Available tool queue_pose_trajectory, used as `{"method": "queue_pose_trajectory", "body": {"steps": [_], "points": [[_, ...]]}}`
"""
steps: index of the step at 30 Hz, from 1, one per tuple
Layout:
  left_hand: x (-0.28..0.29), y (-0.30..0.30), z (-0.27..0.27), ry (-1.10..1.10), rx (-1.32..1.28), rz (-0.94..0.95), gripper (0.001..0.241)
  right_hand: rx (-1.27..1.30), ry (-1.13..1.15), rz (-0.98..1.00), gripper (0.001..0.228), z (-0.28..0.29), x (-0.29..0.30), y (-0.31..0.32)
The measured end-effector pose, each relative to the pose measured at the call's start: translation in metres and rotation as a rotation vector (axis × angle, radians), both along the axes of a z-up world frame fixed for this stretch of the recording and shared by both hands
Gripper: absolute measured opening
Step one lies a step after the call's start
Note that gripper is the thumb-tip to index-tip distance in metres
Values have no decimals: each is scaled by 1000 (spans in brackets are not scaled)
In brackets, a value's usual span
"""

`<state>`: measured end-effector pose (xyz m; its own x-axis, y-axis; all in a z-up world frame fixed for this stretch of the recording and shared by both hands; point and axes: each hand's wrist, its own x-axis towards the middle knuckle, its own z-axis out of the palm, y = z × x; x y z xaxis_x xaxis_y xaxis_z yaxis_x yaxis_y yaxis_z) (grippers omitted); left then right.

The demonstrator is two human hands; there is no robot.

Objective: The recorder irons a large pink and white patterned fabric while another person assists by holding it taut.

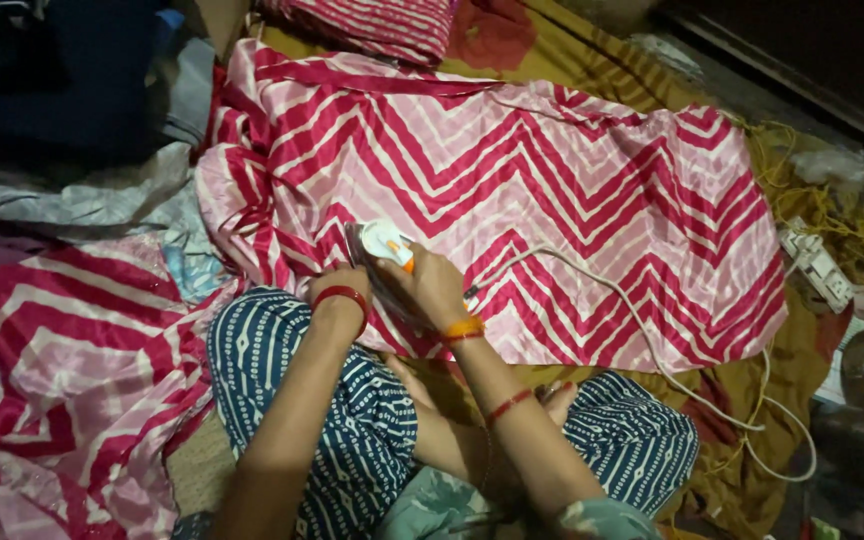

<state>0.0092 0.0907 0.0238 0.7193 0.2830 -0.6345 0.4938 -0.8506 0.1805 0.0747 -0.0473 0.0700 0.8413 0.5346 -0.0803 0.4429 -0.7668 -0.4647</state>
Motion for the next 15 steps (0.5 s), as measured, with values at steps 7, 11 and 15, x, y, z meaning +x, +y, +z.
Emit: {"method": "queue_pose_trajectory", "body": {"steps": [7,11,15], "points": [[7,0,31,134,-36,-20,42,-32,44,-16,65,10,-5,-6],[12,2,11,185,-92,49,38,-21,10,17,62,5,9,6],[10,2,3,76,-72,41,32,-65,17,13,63,1,27,24]]}}
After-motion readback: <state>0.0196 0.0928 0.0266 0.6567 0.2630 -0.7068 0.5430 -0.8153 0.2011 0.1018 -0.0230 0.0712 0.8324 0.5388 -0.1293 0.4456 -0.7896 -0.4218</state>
